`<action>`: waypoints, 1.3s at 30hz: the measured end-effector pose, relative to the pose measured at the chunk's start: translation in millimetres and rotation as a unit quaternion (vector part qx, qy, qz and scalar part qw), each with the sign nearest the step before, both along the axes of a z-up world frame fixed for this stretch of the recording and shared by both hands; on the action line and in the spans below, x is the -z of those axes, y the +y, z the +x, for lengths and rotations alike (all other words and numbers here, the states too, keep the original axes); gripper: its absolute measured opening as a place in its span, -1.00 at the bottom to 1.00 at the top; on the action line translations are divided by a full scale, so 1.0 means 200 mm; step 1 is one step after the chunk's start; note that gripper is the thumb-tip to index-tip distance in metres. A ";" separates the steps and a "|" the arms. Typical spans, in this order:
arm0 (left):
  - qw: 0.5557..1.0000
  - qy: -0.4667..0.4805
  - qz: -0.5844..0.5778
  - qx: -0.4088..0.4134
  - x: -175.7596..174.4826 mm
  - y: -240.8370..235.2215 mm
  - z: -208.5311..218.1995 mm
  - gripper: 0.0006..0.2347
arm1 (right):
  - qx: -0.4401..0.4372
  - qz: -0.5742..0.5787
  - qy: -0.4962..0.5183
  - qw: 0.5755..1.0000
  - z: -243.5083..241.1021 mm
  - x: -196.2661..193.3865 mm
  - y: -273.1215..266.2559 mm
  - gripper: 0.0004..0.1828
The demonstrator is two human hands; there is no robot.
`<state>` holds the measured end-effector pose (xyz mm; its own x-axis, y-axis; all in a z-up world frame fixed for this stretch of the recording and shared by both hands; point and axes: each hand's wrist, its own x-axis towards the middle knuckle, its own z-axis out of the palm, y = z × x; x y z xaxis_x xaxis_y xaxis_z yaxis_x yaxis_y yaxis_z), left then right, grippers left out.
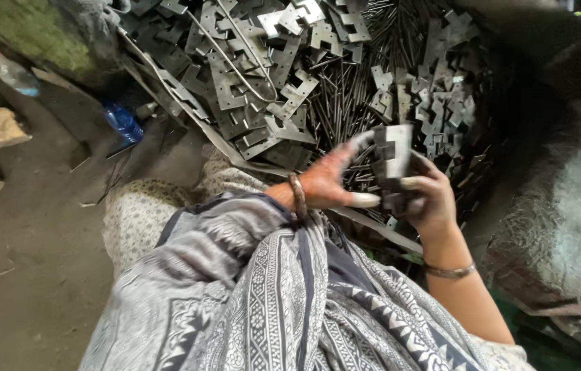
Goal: The person sorts small metal brackets and rods from a large metal container by hand, picking up individual metal parts and moving them.
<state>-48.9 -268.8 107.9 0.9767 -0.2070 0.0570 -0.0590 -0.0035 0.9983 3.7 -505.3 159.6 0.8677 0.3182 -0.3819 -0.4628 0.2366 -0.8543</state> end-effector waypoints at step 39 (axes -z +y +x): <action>0.857 0.177 0.484 0.019 0.32 -0.08 0.42 -0.62 | -0.426 -0.726 -0.286 0.457 0.12 0.20 -0.09 0.16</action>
